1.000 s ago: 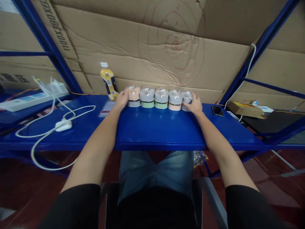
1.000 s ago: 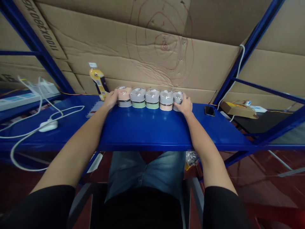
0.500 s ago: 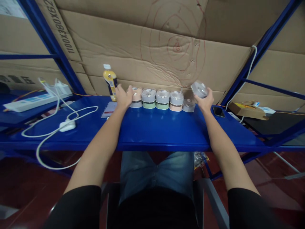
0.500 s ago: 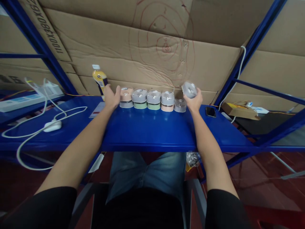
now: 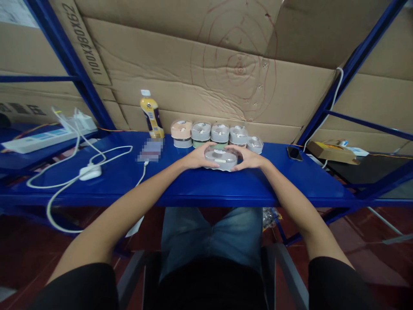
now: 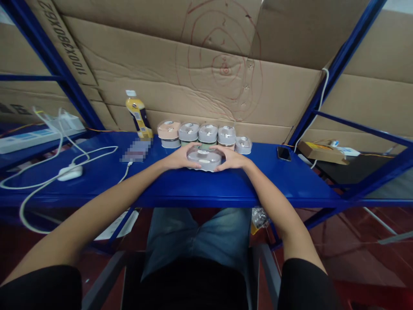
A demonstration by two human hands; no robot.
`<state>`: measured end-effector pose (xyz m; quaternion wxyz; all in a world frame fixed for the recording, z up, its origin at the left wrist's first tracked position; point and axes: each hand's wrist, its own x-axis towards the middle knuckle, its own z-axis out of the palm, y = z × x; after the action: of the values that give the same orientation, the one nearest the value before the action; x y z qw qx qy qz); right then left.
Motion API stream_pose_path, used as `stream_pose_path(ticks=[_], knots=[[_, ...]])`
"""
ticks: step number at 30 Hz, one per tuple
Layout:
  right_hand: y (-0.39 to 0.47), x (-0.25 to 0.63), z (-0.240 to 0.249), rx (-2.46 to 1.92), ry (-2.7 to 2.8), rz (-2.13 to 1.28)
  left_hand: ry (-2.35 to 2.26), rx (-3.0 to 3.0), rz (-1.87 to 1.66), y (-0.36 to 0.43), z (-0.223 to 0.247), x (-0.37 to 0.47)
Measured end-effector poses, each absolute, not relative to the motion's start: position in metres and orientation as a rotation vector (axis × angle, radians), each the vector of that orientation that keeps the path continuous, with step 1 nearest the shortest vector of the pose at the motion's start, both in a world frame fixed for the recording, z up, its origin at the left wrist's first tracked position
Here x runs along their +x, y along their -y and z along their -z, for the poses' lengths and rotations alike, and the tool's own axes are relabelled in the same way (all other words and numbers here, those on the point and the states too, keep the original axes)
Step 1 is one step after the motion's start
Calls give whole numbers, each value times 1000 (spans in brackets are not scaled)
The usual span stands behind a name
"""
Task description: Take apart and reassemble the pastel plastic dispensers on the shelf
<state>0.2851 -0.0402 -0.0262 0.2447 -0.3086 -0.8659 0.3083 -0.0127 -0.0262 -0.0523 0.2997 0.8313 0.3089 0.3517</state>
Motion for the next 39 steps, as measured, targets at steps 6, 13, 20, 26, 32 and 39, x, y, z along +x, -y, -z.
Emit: stream_pose_path(ticks=[6, 13, 20, 26, 32, 39], knots=[[54, 265, 32, -918, 2381, -421, -819, 2284, -975, 40, 67, 11], [51, 291, 15, -1046, 2273, -333, -804, 2419, -933, 39, 67, 6], [40, 349, 3, -1367, 2003, -540, -770, 2623, -747, 59, 60, 6], [38, 358, 1, -1389, 2080, -633, -828, 2508, -890, 43, 52, -5], [36, 363, 2, -1457, 2228, -596, -1073, 2393, -1021, 19, 37, -53], [32, 362, 9, -1476, 2312, -582, -1190, 2464, -938, 12, 40, -91]])
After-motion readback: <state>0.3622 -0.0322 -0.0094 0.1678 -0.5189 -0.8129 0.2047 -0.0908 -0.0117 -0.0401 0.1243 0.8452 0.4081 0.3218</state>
